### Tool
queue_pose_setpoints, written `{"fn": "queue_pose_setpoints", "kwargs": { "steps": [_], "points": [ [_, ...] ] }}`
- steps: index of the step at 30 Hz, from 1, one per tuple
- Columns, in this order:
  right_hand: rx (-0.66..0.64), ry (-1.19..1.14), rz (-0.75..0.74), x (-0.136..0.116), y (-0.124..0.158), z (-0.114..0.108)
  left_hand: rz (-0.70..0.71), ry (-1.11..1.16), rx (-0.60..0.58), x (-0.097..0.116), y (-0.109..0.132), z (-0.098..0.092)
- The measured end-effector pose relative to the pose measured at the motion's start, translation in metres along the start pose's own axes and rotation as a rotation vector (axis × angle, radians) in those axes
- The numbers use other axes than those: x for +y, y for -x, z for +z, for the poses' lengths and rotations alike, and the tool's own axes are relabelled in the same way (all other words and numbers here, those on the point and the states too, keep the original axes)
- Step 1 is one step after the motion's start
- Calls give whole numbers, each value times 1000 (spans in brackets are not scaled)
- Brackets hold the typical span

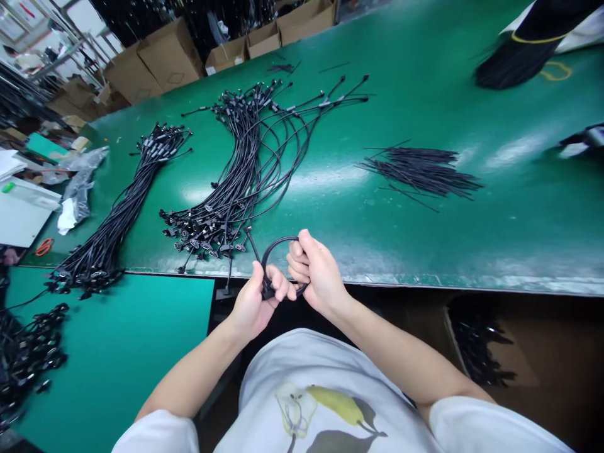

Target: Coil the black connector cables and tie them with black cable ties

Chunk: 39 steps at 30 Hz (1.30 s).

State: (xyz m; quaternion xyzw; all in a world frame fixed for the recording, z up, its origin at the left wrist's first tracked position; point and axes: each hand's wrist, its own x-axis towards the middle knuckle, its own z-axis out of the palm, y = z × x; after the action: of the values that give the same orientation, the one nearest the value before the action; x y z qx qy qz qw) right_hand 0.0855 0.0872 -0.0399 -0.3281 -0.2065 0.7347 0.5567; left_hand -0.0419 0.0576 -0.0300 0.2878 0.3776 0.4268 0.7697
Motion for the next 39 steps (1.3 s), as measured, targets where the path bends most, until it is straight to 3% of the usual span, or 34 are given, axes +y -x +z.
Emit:
{"fn": "queue_pose_setpoints", "kwargs": {
  "steps": [2,5,8,12,14,18,21,25,29,31,33,36,37,39],
  "points": [
    [-21,46,-3,-3,2,1,47,-212,-38,-4,2,-5],
    [-45,161,-60,-7,10,3,142,-578,4,-7,4,-14],
    [-86,237,-22,-5,20,5,148,-878,8,-5,4,-17],
    [-92,317,-136,2,26,6,-5,-993,-195,-3,-1,-18],
    [-88,297,-178,2,24,7,-57,-958,-304,-3,-4,-19],
    [-124,108,-64,-8,14,11,-34,-717,-358,-7,-7,-17],
    [-223,27,34,-17,5,10,-248,-325,-389,-9,-2,-10],
    [-315,-54,145,-21,-4,6,-439,81,-282,-7,3,-2],
    [-369,-20,216,-13,-10,3,-477,70,-321,-9,0,-1],
    [-344,91,207,-9,-13,0,-440,-2,-281,-13,-2,-1],
    [-257,313,67,-8,-17,-7,-342,-81,-140,-17,-5,-2],
    [-180,853,-421,-21,-18,-22,-219,-160,27,-16,-10,-5],
    [-242,1054,-589,-27,-17,-28,-216,-184,20,-13,-11,-7],
    [-518,1427,-844,-40,-12,-36,-240,-249,-54,-7,-12,-11]
  ]
}}
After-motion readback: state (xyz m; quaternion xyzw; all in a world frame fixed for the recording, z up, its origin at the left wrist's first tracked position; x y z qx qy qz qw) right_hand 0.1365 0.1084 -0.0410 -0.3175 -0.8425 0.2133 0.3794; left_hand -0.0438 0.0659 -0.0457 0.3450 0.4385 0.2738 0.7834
